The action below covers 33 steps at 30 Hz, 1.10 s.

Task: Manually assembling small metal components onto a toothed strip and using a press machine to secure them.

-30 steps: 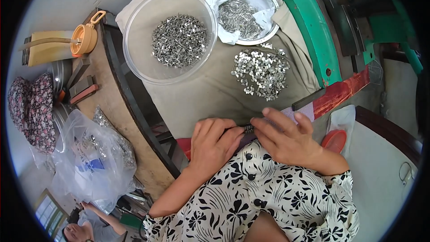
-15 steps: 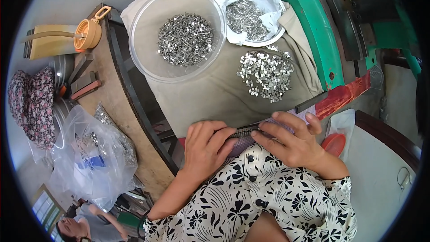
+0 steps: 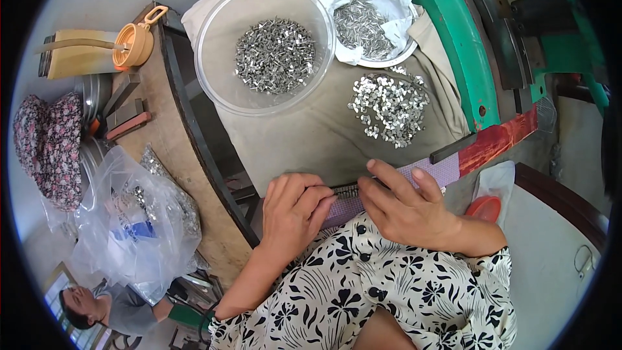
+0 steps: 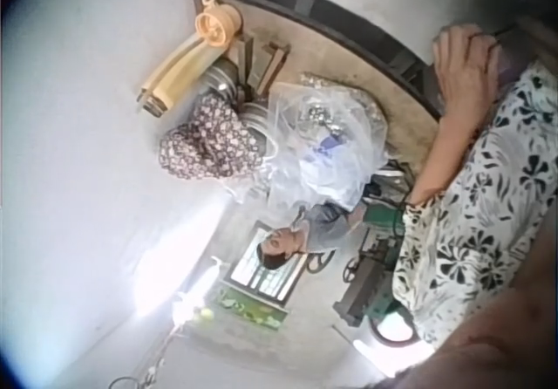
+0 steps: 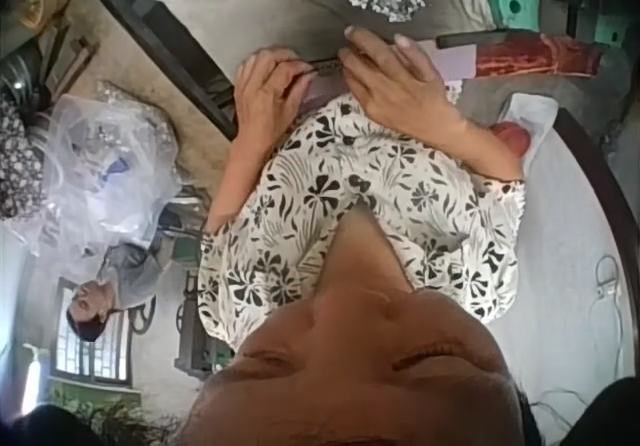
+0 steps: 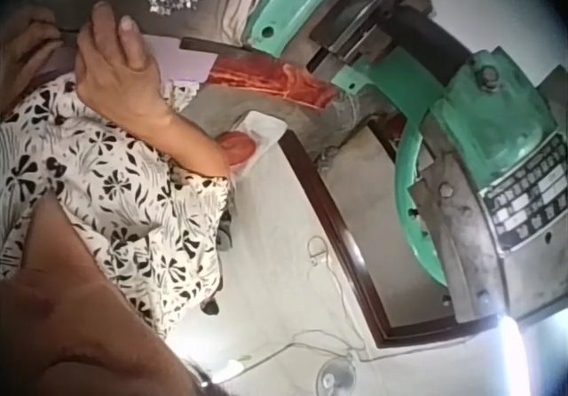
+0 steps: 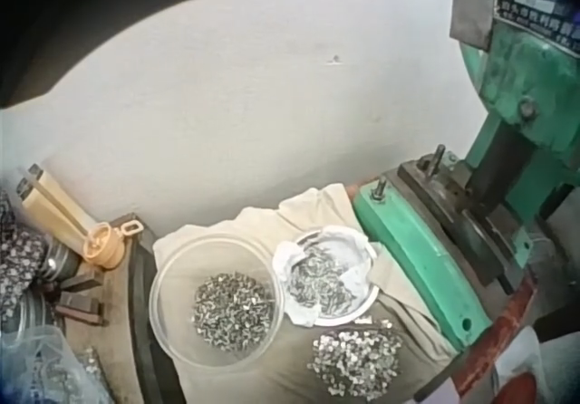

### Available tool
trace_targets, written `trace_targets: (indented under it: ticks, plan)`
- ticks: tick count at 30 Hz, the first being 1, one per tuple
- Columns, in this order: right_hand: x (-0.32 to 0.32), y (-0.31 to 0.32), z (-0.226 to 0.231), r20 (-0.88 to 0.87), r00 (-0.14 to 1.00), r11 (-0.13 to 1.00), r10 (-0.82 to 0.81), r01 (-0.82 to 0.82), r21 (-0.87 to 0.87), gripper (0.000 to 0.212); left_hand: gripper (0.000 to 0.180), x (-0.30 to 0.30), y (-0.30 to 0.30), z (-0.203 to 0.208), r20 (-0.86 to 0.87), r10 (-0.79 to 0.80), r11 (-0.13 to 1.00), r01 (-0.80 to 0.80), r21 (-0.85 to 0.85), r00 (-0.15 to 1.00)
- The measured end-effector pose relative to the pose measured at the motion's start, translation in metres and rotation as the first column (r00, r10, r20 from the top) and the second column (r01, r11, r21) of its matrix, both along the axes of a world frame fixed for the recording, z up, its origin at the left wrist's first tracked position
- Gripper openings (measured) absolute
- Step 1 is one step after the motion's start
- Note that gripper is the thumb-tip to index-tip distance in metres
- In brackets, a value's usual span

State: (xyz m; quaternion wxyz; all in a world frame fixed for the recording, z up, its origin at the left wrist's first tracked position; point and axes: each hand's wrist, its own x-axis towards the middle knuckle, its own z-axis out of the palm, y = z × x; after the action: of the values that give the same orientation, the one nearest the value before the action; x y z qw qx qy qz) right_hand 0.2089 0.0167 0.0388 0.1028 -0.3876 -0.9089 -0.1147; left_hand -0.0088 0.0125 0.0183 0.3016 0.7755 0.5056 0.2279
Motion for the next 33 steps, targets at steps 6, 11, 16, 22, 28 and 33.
trace_targets:
  ticks: [6, 11, 16, 22, 28, 33]
  plan:
    - [0.008, 0.001, 0.007, 0.080, 0.996, 0.997, 0.037, -0.031, -0.071, 0.012, 0.023, 0.000, 0.001, 0.002, -0.004, -0.008, 1.000, 0.008, -0.010, 1.000]
    - [0.031, 0.001, 0.006, -0.175, 0.982, 0.965, -0.077, 0.030, -0.260, 0.018, 0.031, -0.003, 0.001, 0.004, 0.025, -0.009, 1.000, 0.010, -0.024, 1.000]
    - [0.044, -0.009, -0.002, -0.309, 0.929, 0.952, -0.204, 0.114, -0.284, 0.025, 0.033, -0.007, -0.001, 0.001, -0.015, -0.050, 0.999, 0.050, -0.015, 0.999]
    - [0.033, -0.012, -0.011, -0.263, 0.959, 0.963, -0.106, 0.034, -0.267, 0.025, 0.026, -0.007, -0.001, 0.001, 0.033, -0.034, 0.999, 0.033, 0.007, 0.999]
    - [0.033, -0.009, -0.013, -0.293, 0.950, 0.962, -0.110, 0.028, -0.273, 0.023, 0.020, -0.004, -0.001, -0.002, 0.014, -0.019, 0.999, 0.018, 0.033, 1.000]
    - [0.023, -0.004, -0.010, -0.208, 0.977, 0.968, -0.039, -0.015, -0.249, 0.020, 0.021, -0.004, 0.000, -0.002, 0.028, -0.027, 0.999, 0.026, 0.025, 0.999]
